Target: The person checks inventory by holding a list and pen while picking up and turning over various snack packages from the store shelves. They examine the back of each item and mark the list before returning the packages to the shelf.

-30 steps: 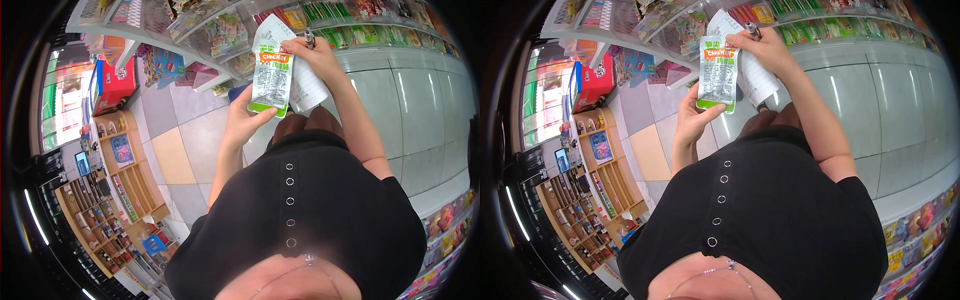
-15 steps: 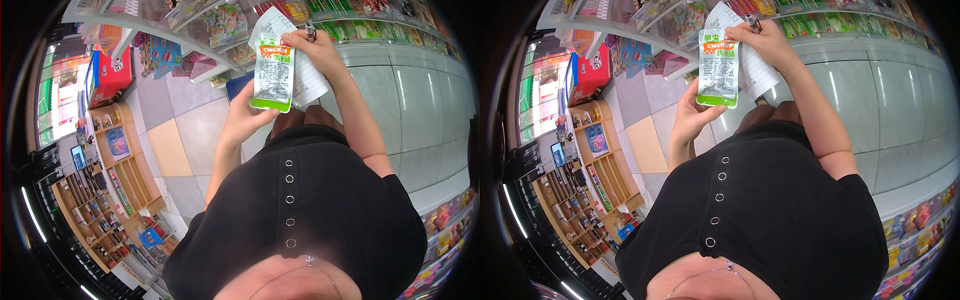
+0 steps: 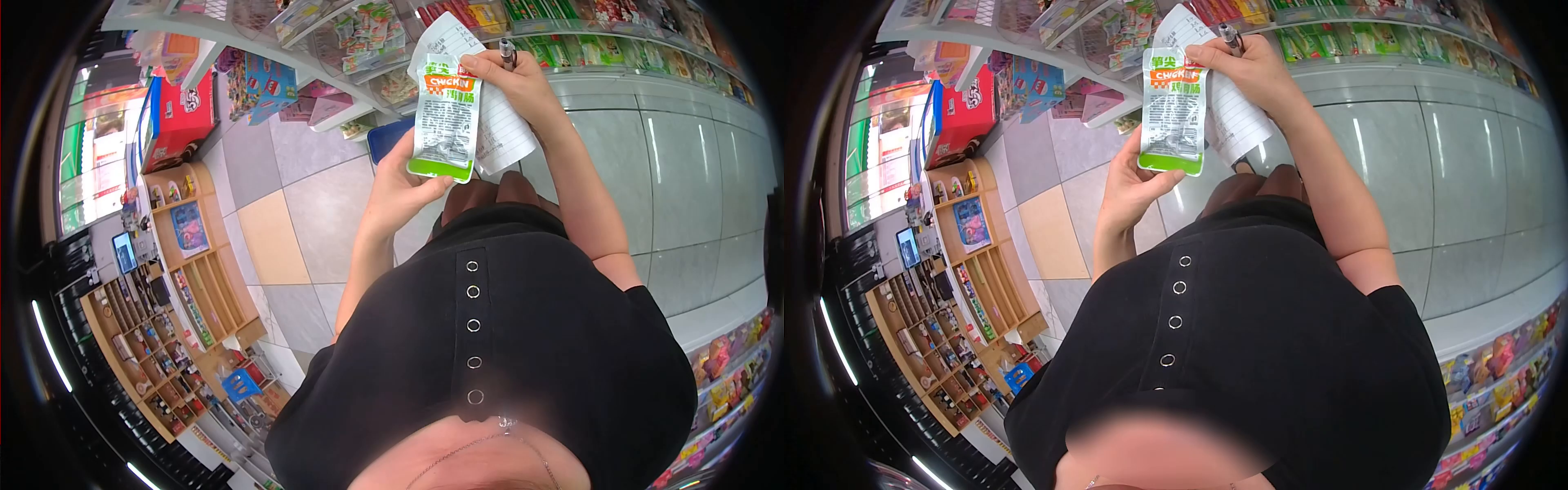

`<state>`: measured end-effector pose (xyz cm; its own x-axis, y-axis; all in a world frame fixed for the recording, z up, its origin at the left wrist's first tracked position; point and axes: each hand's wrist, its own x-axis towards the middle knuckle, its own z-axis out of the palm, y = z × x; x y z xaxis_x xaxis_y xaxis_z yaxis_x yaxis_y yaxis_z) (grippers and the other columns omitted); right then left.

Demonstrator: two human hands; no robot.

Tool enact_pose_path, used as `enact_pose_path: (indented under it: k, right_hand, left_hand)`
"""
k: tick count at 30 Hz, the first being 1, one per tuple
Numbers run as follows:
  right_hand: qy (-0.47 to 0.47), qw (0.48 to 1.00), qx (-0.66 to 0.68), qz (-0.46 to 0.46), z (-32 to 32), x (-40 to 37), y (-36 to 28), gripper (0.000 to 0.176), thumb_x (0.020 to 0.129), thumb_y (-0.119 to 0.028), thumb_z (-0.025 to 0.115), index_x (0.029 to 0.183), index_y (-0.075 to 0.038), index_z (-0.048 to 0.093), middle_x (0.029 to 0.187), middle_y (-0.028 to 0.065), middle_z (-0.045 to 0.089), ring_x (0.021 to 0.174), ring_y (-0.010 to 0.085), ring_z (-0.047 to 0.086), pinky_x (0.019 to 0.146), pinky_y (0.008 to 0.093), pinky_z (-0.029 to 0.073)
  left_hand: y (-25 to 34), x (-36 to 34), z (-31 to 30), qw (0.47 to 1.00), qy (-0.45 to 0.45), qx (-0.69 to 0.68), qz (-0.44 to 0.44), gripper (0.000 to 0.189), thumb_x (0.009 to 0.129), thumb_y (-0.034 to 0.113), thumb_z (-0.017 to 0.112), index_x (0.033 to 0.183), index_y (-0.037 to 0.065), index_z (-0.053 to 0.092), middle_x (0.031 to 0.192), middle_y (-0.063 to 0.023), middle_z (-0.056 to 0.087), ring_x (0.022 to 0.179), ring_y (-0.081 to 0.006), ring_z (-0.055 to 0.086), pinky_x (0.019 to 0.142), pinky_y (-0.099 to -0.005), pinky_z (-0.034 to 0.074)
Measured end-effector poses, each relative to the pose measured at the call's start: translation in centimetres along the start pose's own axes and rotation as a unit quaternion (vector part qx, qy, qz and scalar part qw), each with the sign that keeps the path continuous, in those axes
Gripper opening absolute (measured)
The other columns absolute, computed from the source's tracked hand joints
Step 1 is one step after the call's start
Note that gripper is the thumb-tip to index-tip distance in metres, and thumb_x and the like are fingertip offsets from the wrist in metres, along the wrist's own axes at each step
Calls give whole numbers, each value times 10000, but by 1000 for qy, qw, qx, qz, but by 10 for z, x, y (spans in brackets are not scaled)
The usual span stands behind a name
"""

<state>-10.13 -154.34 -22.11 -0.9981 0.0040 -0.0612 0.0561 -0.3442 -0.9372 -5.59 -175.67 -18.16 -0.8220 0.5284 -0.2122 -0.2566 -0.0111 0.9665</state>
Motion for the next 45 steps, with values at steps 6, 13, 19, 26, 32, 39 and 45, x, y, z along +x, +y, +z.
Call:
enact_pose_path:
  k: [6,13,19,26,32,39,45]
  right_hand:
    - [0,1000,1,-22,2,-1,-7,228,815,-238,675,841,-12,696,785,25,666,700,51,579,645,202,443]
    - [-3,999,-10,-30,2,1,-5,232,815,-237,674,864,-11,697,783,27,668,698,56,584,644,211,449]
    - [-8,999,-16,-34,4,5,-1,235,813,-236,676,870,-8,696,783,30,669,703,62,585,650,217,451]
    - [4,998,-67,-18,3,15,8,196,833,-197,650,861,-6,682,787,20,659,718,69,585,675,227,454]
    - [16,993,-105,52,-11,20,41,193,818,-172,665,871,13,677,787,25,653,747,68,573,666,232,448]
    - [155,946,-250,133,-50,-9,67,192,784,-108,651,944,-2,670,845,76,665,769,120,596,715,257,460]
    - [195,895,-374,146,-65,-24,84,221,773,-81,634,988,-41,669,936,112,671,879,194,631,779,289,467]
  left_hand:
    - [-1,2,-2,1000,8,1,-8,609,712,-53,660,1274,-16,430,1096,-68,593,994,-130,570,869,-281,451]
    - [-1,4,-5,1000,10,-2,-19,608,698,-66,646,1265,-20,432,1091,-71,598,993,-137,577,873,-280,450]
    - [2,5,-10,999,-9,21,-30,581,720,-41,627,1266,-33,426,1119,-77,573,1031,-134,542,891,-299,434]
    - [-5,9,-19,998,-6,25,-56,566,741,23,687,1249,-11,439,1073,-77,593,970,-130,567,850,-294,465]
    - [-38,40,-39,987,-1,6,-162,337,838,233,660,1062,6,550,844,-56,636,680,-106,616,532,-223,500]
    - [-116,134,-145,953,107,183,-215,516,885,500,497,936,-3,601,658,-70,603,491,-125,535,472,-280,428]
    - [-138,247,-255,933,208,257,-138,469,884,438,515,814,-19,597,562,-46,499,489,-154,454,461,-298,348]
